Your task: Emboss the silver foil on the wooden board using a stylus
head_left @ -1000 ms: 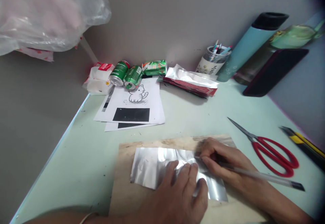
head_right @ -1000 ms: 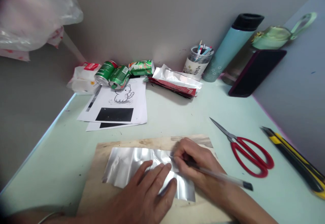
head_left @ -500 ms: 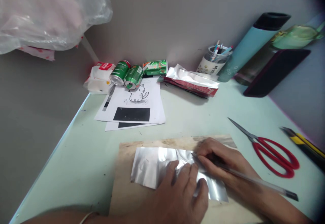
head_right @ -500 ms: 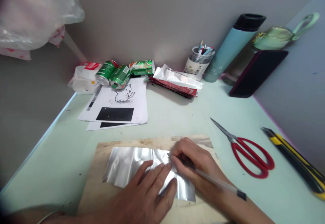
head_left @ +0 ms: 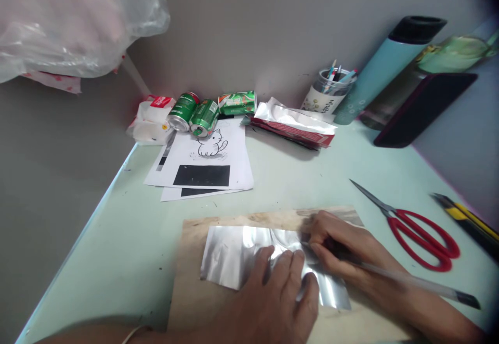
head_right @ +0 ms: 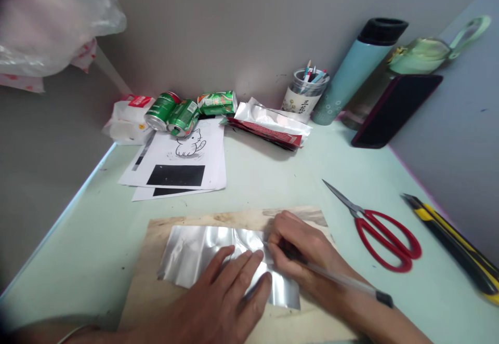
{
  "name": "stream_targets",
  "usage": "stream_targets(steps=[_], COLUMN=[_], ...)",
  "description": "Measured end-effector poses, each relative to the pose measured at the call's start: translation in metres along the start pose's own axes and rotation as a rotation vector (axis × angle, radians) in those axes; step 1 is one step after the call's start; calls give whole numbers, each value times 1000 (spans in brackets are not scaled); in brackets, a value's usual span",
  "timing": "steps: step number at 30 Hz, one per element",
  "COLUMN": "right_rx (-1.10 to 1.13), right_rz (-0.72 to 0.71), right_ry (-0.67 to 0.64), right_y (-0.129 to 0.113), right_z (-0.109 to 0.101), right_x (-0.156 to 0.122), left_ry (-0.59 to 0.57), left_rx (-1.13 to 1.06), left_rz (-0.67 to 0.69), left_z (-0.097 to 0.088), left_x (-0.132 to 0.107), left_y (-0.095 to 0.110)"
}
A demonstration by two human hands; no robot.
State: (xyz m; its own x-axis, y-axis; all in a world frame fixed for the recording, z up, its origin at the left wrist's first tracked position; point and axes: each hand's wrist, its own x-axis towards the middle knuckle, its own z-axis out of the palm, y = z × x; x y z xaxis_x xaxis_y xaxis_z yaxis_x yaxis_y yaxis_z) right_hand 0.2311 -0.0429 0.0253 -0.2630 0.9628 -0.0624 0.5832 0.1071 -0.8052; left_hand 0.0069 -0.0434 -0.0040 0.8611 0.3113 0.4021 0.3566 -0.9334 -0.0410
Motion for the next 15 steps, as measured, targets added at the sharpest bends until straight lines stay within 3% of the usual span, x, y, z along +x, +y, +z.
stream_targets(steps=[15], right_rx=[303], right_rz=[119], right_ry=[151], right_y=[16], right_z=[-1], right_x=[-1], left_ry=[7], left_rx=[27], left_rz=[13], left_z=[-3], left_x=[3], left_y=[-3])
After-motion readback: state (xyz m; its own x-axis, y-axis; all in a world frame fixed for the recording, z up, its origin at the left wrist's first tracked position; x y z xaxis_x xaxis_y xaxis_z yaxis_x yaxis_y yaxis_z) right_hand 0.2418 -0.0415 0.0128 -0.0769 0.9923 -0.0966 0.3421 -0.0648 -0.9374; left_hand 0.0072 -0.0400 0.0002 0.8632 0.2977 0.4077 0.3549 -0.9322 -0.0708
